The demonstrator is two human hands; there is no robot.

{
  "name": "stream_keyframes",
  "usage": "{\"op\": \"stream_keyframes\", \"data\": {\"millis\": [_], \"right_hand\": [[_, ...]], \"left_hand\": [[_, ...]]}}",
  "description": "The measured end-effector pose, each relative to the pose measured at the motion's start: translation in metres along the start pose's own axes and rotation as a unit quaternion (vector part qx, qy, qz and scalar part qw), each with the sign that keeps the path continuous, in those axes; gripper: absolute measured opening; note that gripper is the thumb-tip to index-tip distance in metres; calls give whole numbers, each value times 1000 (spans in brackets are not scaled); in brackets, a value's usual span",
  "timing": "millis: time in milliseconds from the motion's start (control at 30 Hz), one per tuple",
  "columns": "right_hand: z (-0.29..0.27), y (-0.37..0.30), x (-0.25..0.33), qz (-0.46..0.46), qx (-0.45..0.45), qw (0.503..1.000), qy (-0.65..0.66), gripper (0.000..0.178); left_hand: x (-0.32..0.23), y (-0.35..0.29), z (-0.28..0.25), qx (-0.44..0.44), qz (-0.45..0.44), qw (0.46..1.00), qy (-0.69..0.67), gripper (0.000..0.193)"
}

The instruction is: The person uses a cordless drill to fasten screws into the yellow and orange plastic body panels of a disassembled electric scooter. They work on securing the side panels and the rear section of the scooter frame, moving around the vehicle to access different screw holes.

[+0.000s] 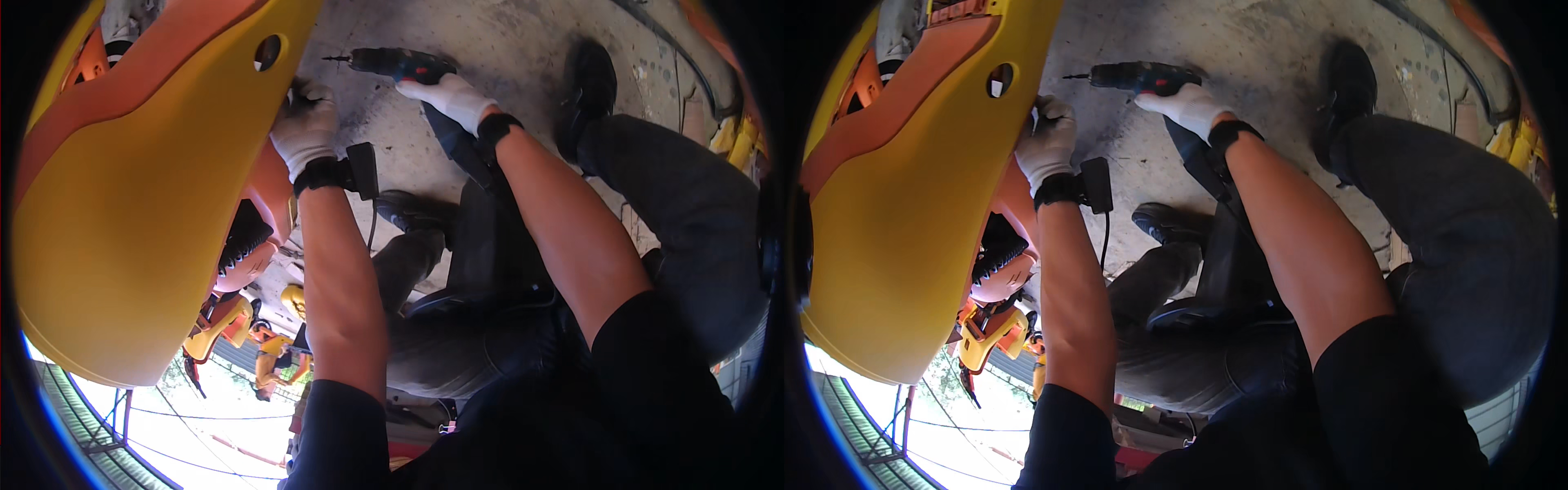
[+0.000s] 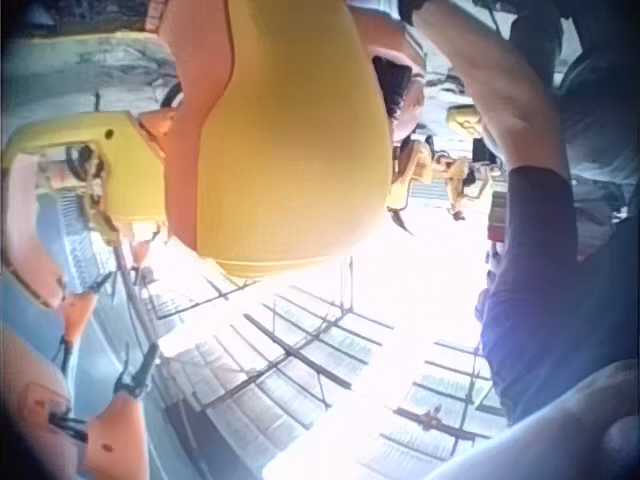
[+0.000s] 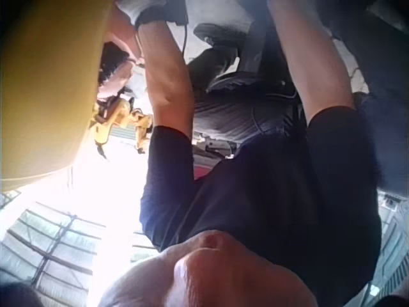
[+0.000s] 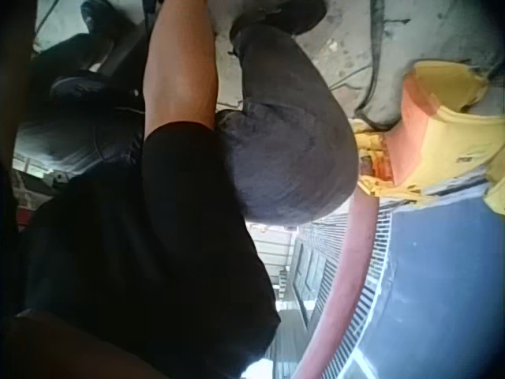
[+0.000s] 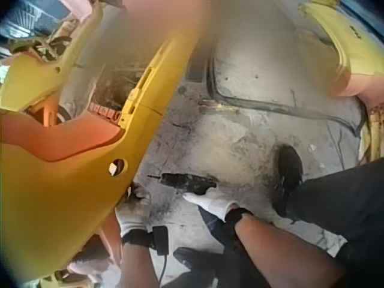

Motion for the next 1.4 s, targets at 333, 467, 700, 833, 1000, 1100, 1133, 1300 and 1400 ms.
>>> {"op": "stream_keyframes", "data": {"millis": [333,467,700,833,1000,1100,1133,1300,1400], "right_hand": [[24,13,17,4,0,998,-61,82],[29,12,22,-30,-6,998,-56,85],[38,14,19,-22,12,999,-48,83],[39,14,18,-24,5,999,-42,83],[46,13,19,-22,19,999,-20,81],[50,18,15,-2,15,1000,-26,79],[51,16,15,-5,23,1000,-13,79],[57,10,16,-13,39,999,28,80],[59,9,18,-1,62,998,13,80]], "left_hand": [[-9,0,-25,-69,-39,997,-13,32],[-9,2,-24,-66,-33,997,-4,30],[-11,6,-20,-35,-27,999,3,21],[-7,6,-18,-40,-23,999,-5,19],[-10,6,-17,-43,-10,999,16,19],[-8,7,-16,-39,-9,999,3,19],[-7,6,-15,-42,-10,999,1,20],[-5,2,-17,-69,-8,998,6,19],[-12,0,-17,-56,-8,998,3,19]]}}
Point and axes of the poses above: each hand's wrist, its own y-axis towards the middle knuckle, its own z-axis out of the palm, x = y × z, the point moved 9 cm from there along y, towards the middle knuckle, and after that the axes turned 7 degrees about x, right-handed, at the moved point
